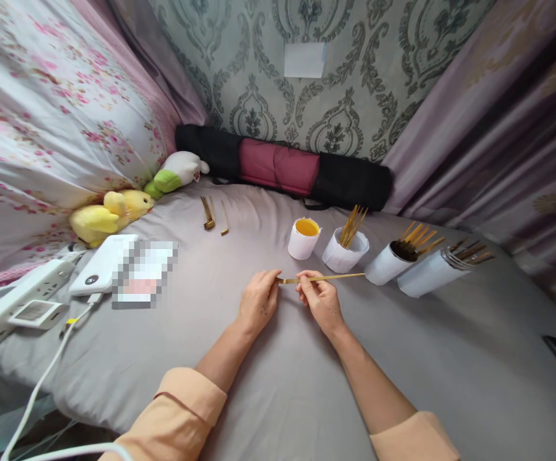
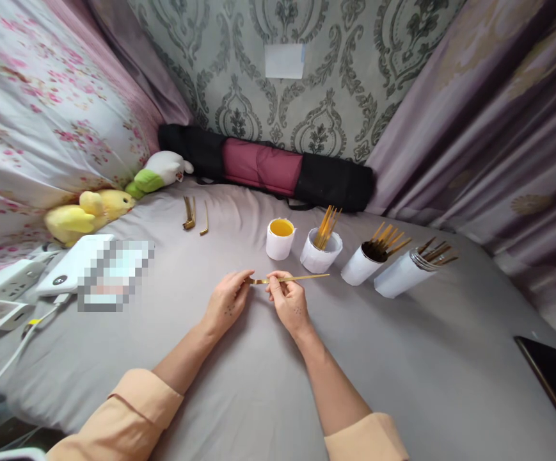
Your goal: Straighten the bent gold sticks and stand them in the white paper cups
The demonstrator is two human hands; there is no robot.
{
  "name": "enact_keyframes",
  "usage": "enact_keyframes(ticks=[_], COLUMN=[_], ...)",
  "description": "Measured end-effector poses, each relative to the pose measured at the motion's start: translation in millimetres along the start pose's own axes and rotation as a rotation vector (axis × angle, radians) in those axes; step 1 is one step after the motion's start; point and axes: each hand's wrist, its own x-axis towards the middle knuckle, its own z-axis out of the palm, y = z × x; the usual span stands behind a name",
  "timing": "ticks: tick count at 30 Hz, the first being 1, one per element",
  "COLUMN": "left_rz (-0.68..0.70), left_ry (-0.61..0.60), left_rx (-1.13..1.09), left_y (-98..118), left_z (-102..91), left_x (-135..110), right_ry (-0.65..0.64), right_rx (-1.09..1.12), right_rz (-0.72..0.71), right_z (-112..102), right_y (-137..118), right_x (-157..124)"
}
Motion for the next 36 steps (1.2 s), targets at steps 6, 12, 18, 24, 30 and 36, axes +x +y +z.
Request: enact_keyframes(ticks=[6, 12, 18, 24, 30, 36], left_rz=[-0.141, -0.321, -0.446, -0.605, -0.678, -0.686], left_ry=[0.032, -0.002, -0.059, -0.094, -0.101, -0.093], left_rx=[-0.166, -0.436, -0.635, -0.832, -0.938, -1.023], left_y=[3, 7, 9, 21, 22, 16], left_z=[1.2, 3.2, 4.3, -2.9, -4.8, 0.9], left_x=[2, 2, 3, 8, 8, 5], right_ry=[0.037, 0.050, 0.054, 0.062, 0.059, 0.061], right_rx=[0.026, 0.038, 0.019, 0.020, 0.030, 0.017], right_rz=[0.035, 0.052, 0.046, 0.042, 0.052, 0.044], right_z=[-3, -3, -4, -4, -5, -5], right_y=[1, 2, 3, 3, 3, 2], right_x=[1, 2, 2, 2, 2, 2])
